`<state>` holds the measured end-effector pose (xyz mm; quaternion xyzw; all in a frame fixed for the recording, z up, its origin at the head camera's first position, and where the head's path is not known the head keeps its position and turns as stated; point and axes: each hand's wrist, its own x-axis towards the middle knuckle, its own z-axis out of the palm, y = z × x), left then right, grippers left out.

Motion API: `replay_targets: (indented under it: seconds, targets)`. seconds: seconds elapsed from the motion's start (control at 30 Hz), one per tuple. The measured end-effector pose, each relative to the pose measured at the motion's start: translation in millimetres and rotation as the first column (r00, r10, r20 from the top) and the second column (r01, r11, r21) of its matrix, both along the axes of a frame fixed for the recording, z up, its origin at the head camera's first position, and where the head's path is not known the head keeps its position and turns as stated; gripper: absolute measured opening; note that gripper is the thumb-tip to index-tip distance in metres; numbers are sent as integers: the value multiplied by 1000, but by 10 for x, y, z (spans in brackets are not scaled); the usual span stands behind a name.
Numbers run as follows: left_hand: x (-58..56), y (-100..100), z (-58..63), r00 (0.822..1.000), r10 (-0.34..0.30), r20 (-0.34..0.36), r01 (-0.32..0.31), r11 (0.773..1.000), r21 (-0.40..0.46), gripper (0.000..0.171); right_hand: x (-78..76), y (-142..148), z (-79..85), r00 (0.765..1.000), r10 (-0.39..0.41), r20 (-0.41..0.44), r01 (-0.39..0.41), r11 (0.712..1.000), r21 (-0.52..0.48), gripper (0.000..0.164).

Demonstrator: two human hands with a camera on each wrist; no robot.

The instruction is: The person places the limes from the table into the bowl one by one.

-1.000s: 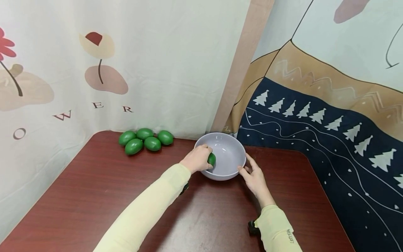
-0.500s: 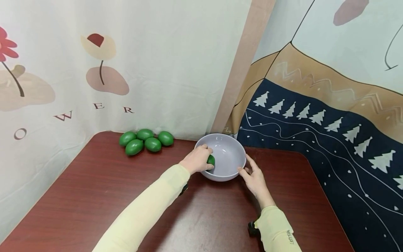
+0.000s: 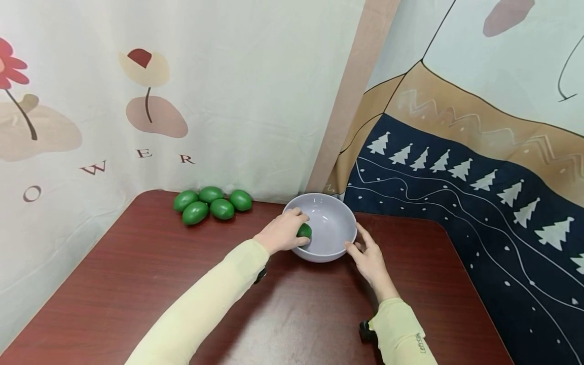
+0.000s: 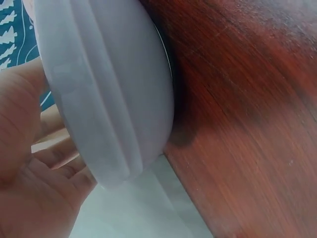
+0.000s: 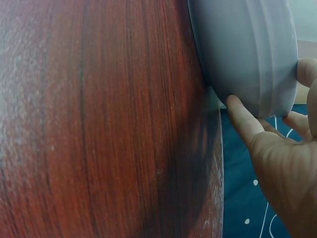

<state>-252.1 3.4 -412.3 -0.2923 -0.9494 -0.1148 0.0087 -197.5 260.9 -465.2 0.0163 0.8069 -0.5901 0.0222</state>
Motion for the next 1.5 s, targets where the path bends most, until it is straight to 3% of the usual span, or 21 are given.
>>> replay_targets:
  seconds: [0.4,1.1,1.5]
  targets:
    - [25,-124,3,995,-70,-75,72,997,23,54,-19,-3,-24,999,-5,-46,3,999,-48,72]
    - [72,-421,-40,966,-140,-219,161,984,79,50,-9,-7,-17,999,0,-54,-3,998,-60,71]
    - [70,-647,-97,959,-117,-258,150,983,111,53,-6,-5,-13,999,3,-48,-7,997,-78,72]
